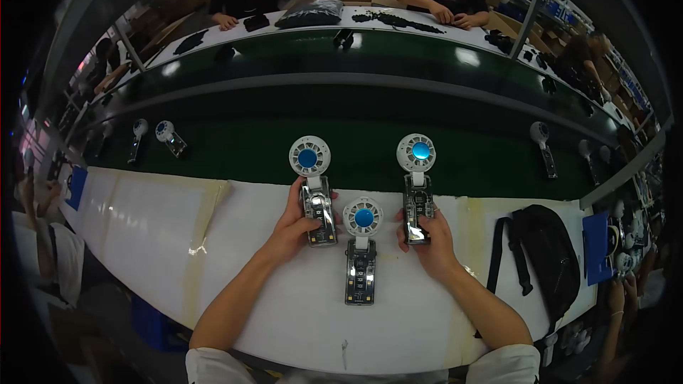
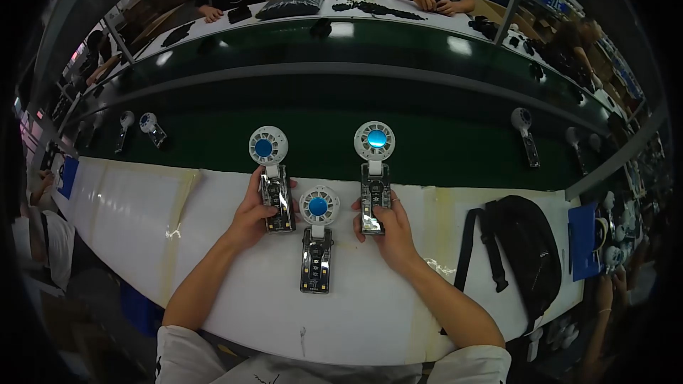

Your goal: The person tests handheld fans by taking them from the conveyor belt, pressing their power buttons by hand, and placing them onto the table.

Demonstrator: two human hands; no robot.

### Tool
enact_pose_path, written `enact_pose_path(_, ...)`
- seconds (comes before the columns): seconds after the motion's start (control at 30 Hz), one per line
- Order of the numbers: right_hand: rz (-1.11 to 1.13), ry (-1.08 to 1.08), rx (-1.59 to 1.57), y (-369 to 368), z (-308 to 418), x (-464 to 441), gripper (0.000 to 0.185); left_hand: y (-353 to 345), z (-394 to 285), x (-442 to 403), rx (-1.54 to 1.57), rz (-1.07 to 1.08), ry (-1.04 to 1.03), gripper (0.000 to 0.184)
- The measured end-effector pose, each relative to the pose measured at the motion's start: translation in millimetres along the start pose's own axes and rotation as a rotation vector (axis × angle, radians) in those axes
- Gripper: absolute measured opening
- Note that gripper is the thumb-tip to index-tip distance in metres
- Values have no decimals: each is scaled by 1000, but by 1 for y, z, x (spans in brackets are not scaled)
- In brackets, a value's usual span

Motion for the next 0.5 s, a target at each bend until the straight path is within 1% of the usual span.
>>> enact_pose_path(0.5,8,-11,53,5,-3,-2,32,4,9,-3,-51,31,11,94)
Point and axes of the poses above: each hand's wrist, its own x-axis away from the middle knuckle, its own y-axis out of the back of the hand, z = x × y, the point moved 4 cm from there along -x, towards the middle knuckle, and after that the axes turned 12 degrees about z, right-handed, at the moved point
